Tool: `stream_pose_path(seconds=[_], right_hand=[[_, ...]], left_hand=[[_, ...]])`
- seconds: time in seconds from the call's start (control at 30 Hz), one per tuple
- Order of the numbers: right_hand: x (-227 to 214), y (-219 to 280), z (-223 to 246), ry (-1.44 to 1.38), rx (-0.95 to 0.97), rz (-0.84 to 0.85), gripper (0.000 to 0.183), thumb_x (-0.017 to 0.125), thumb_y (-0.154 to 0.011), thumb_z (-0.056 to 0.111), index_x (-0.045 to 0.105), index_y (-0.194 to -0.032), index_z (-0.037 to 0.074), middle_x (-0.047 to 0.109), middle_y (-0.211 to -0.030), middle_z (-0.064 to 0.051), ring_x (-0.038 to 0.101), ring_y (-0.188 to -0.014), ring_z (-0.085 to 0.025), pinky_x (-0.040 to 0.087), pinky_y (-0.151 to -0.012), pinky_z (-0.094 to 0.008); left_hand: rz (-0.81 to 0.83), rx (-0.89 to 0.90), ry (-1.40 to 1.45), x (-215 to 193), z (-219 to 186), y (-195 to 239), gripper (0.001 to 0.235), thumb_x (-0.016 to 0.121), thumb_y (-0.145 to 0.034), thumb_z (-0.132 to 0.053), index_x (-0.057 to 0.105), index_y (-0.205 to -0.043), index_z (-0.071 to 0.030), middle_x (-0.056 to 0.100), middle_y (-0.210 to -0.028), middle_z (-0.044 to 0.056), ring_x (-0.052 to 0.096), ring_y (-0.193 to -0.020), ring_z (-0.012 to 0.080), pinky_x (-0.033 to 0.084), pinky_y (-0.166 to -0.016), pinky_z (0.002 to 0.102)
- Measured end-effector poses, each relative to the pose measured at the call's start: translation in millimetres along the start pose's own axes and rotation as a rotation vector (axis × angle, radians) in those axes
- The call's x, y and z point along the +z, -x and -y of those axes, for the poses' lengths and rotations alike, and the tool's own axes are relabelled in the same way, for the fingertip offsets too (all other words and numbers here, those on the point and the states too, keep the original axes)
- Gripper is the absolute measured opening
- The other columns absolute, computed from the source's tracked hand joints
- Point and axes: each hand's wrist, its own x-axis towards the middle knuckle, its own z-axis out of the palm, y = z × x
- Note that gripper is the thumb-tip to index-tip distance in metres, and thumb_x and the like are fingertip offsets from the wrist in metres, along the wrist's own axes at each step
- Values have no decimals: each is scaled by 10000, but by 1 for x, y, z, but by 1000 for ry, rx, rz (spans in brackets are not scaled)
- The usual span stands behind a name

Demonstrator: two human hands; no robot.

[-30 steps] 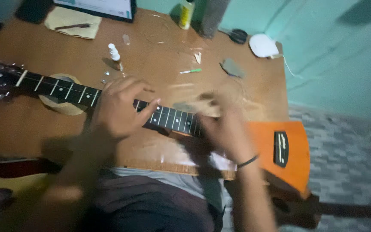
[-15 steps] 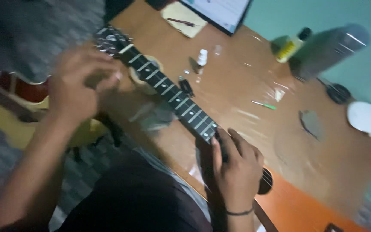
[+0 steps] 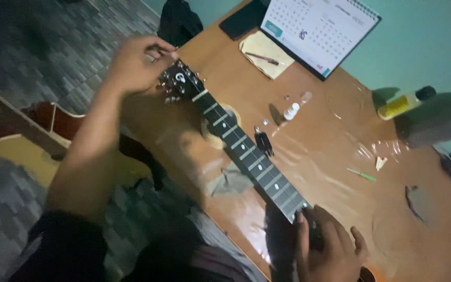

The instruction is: The person changes the strings on an acoustic guitar. They begin by adjusting the tuning pegs on the headstock, then use a small tool to work on the bridge area. The person then handles a new guitar string, threading it through the bridge and winding it onto the tuning pegs.

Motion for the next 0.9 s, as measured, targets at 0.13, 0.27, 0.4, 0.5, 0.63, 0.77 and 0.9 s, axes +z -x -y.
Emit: stream_pose_path(seconds=[0.13,0.27,0.4,0.5,0.63,0.77,0.9], right_hand=[[22,-28,50,48,-115,-62,187,730,-947,351,766,-1086,231,767,-1070,77,690,-980,-94,378,-1119,-356],[38,-63,109,16,-173,-42,72,719,-920,277,705,-985,250,724,-998,92,668,-962,-122,351,-1119,-434],[64,-83,139,25,-182,-62,82,759,-906,280,704,-960,254,718,-962,57,669,-871,-165,373,-1111,-446],[65,-102,171,-49,-183,-27,61,756,-911,214,696,-926,213,709,-904,32,644,-807,-190,372,-1091,-451],[88,-116,184,-48,-237,27,68,767,-900,255,705,-916,234,694,-894,42,655,-850,-171,344,-1097,-407],[110,-121,198,10,-266,-31,117,786,-917,290,731,-963,198,722,-931,17,673,-879,-180,374,-1097,-400],[109,-124,211,3,-271,-55,97,742,-969,252,745,-1008,163,746,-961,27,690,-934,-147,355,-1100,-387]], left_hand=[[218,-92,109,17,1,-62,319,659,-992,-375,779,-1145,-121,763,-1179,71,716,-1067,241,514,-878,396],[781,-316,33,12,-2,-107,295,689,-929,-452,813,-1005,-195,803,-1078,-30,679,-985,123,440,-924,293],[1087,88,263,45,59,-137,345,584,-963,-331,818,-913,-82,782,-1305,1,715,-1234,136,416,-1144,278],[1031,-390,849,28,50,-116,196,596,-983,-20,709,-840,52,742,-957,192,728,-1012,326,554,-949,470],[1122,-285,539,8,47,-125,395,554,-979,-223,736,-1264,-18,783,-1192,139,733,-1032,212,544,-917,325],[1073,-443,336,6,45,-128,366,664,-912,-343,795,-1174,-125,783,-1237,-18,698,-1103,114,472,-978,245],[1090,-455,377,14,58,-128,334,691,-937,-344,793,-1087,-64,807,-1021,60,722,-823,173,561,-785,297]])
